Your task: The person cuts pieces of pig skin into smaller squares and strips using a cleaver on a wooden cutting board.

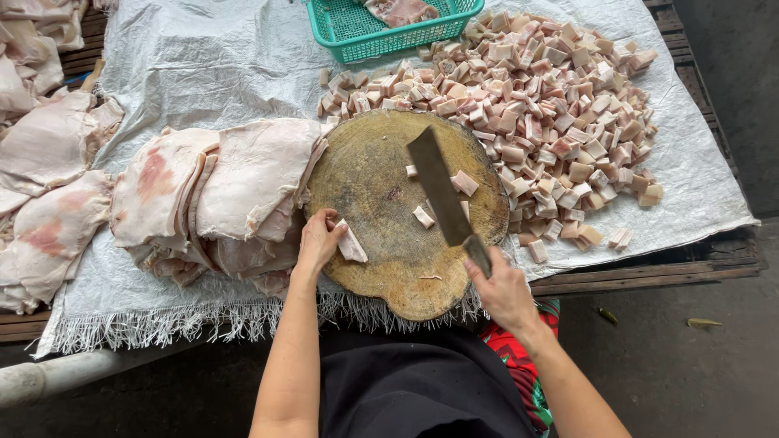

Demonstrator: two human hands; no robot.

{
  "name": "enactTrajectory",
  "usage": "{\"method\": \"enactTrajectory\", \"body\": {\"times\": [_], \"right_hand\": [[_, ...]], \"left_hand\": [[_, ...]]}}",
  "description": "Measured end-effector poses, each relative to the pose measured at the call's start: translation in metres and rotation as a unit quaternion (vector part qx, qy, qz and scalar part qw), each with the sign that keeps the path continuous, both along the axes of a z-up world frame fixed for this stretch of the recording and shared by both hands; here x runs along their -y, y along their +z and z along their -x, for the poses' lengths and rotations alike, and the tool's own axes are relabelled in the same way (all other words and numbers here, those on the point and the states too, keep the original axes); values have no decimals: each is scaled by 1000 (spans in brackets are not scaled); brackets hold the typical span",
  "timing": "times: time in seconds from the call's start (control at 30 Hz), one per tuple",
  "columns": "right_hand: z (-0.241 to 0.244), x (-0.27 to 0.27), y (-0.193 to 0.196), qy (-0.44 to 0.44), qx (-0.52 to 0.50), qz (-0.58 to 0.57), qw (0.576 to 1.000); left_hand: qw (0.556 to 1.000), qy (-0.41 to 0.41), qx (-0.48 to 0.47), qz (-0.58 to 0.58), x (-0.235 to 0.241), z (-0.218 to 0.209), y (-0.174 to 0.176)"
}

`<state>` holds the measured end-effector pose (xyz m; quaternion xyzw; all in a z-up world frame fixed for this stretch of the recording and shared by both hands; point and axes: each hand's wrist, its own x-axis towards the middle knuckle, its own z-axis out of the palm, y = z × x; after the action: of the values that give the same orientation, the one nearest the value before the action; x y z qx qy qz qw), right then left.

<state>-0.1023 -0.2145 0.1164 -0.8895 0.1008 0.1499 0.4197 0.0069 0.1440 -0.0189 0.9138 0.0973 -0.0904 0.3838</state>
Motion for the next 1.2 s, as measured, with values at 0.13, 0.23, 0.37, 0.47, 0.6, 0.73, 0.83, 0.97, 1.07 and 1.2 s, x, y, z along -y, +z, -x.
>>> {"method": "enactTrajectory", "body": {"times": [0.13, 0.23, 0.37, 0.47, 0.6, 0.73, 0.83, 0.97, 1.07, 1.2], "right_hand": [[12, -21, -17, 74, 20, 35, 996], [17, -17, -28, 67, 13, 37, 997], [13, 6, -36, 10, -28, 67, 997], [10, 14, -40, -26, 13, 71, 997], [9, 15, -39, -54, -16, 44, 997], [8, 13, -34, -40, -5, 51, 998], [7, 6, -19, -20, 11, 59, 998], [7, -12, 18, -15, 107, 23, 994], [7, -21, 32, 6, 213, -4, 977], [4, -28, 7, 37, 172, 53, 983]], "left_hand": [[997, -38, 27, -58, 7, 10, 3], [998, -67, 1, -9, 16, 15, 25], [986, -117, -84, 89, 53, 22, 84], [971, -70, -110, 202, 90, 18, 111], [978, -27, -51, 201, 137, 13, 75], [990, 9, 5, 141, 148, 17, 25], [991, 11, 21, 133, 144, 18, 13], [991, 16, -25, 128, 143, 18, 19], [986, 15, 4, 164, 142, 20, 20], [989, 9, -5, 150, 141, 17, 9]]}}
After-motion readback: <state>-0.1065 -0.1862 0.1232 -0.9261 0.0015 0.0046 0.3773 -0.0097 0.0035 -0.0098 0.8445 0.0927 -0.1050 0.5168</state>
